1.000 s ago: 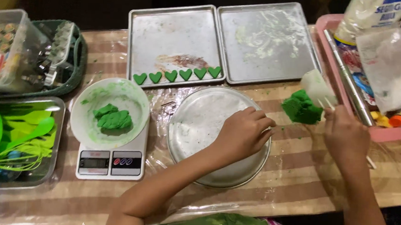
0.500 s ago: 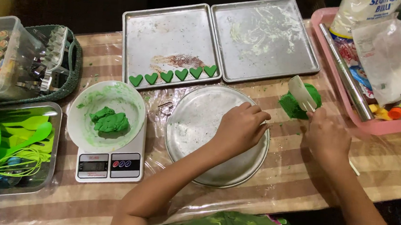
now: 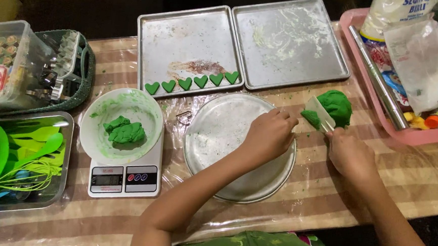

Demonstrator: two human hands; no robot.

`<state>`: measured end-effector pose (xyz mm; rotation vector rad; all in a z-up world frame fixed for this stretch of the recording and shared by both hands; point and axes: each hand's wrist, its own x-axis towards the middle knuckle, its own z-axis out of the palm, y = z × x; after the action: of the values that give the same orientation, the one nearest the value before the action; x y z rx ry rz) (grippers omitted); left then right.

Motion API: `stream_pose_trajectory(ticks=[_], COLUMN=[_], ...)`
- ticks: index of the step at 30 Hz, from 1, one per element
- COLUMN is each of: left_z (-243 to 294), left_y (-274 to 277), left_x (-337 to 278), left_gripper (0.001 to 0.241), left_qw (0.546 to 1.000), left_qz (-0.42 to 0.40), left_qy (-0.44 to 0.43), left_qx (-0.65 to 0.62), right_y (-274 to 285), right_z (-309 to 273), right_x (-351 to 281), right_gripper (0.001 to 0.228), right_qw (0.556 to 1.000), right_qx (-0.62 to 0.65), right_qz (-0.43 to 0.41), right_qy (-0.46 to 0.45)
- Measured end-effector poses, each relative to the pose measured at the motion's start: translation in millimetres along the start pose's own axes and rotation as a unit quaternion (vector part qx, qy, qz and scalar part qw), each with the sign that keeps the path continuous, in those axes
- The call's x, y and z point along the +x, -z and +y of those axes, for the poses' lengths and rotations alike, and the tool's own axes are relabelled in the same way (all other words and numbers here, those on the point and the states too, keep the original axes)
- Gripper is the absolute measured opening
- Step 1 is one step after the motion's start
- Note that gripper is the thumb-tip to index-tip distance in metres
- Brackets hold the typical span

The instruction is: Arranging heart-shaped dough decorations on a tray and kneading green dough

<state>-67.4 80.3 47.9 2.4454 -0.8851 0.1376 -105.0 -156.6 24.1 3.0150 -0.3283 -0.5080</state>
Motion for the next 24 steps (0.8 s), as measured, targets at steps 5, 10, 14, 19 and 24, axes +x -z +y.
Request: stream_pose_trajectory(ticks=[5,10,14,19,24], left_z=[-16.1,-8.9,-5.7,5.5,1.4], left_y=[-75.4,-101.4,-102.7,-100.4,-120.8], left_x=[29.7,37.9,39.3,46.6,57.1], left_gripper=[0.065,0.022,0.034,0.008,0.012], left_qw=[0.995,0.996,0.996,0.999,0.999], left_qz=[0.064,0.063,0.064,-0.029,-0.005], left_qy=[-0.066,-0.059,-0.055,-0.033,-0.037], left_qx=[-0.028,0.039,0.029,-0.001,-0.038], right_y=[1.6,-36.4,-31.5,-2.7,-15.0], right_z=[-2.7,62.5,98.7,86.5,90.4], right_x=[-20.5,-13.4,-29.0,-44.6,-40.4], right_gripper=[0.046,0.041,0.033,0.041,0.034], right_qw=[1.000,0.997,0.980,0.976,0.970], right_qx=[0.015,0.052,0.099,0.185,0.201], right_qz=[0.001,0.052,0.171,0.106,0.138], right_qy=[0.000,0.033,0.033,-0.051,-0.018])
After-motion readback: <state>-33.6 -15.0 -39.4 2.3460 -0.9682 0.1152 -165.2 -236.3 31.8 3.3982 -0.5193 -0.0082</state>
